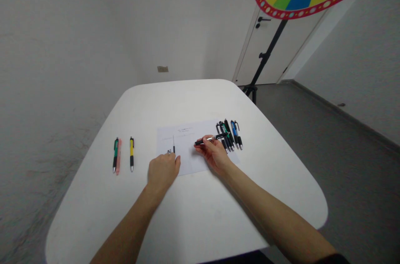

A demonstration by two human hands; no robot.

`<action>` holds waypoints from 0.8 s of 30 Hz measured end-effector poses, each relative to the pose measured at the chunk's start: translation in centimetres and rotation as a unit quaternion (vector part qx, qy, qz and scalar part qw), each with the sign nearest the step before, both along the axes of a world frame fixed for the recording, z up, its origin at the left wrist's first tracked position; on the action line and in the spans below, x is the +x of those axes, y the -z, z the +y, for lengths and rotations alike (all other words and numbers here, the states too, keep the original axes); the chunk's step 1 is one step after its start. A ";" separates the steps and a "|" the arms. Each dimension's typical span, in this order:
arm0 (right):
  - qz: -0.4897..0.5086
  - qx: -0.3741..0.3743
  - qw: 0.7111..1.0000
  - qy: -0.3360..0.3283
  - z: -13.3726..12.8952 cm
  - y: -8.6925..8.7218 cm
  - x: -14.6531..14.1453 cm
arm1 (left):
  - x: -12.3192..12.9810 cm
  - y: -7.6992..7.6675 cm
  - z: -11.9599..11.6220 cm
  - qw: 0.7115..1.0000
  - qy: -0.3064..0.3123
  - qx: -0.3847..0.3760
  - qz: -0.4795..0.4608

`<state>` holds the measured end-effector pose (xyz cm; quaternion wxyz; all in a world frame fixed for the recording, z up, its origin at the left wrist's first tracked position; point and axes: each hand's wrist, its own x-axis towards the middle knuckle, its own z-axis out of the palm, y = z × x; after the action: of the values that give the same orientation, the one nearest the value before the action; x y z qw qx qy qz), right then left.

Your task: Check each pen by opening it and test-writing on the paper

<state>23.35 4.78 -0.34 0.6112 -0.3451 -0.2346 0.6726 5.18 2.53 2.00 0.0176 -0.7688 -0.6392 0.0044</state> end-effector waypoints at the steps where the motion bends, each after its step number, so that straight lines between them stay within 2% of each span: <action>1: -0.002 0.000 1.000 0.001 0.0 0.1 0.0 | -0.1 0.0 0.0 1.000 0.001 0.003 -0.001; 4: -0.006 0.002 1.000 -0.003 0.0 0.3 -0.1 | -0.4 0.5 0.1 0.999 0.010 0.038 -0.013; 7: -0.008 0.008 1.000 -0.019 -0.1 0.2 -0.1 | -0.8 1.3 0.2 0.987 0.056 0.132 -0.071; 10: -0.007 0.013 0.999 -0.038 -0.4 0.0 -0.2 | -1.0 2.1 0.4 0.941 0.146 0.247 -0.178; 13: -0.007 0.017 0.998 -0.056 -0.7 -0.2 -0.5 | -1.0 2.2 0.6 0.890 0.218 0.310 -0.253; 16: -0.010 0.027 0.997 -0.078 -0.9 -0.3 -0.8 | -0.9 1.8 0.5 0.869 0.257 0.318 -0.279; 20: -0.010 0.041 0.993 -0.115 -1.2 -0.4 -1.2 | -0.8 1.3 0.3 0.875 0.273 0.279 -0.287; 24: -0.008 0.023 0.992 -0.123 -1.2 -0.5 -1.1 | -0.8 1.3 0.3 0.883 0.266 0.252 -0.292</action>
<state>22.21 3.54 0.12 0.5299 -0.3044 -0.2954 0.7343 4.34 2.79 0.70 0.0238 -0.8464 -0.3660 -0.3862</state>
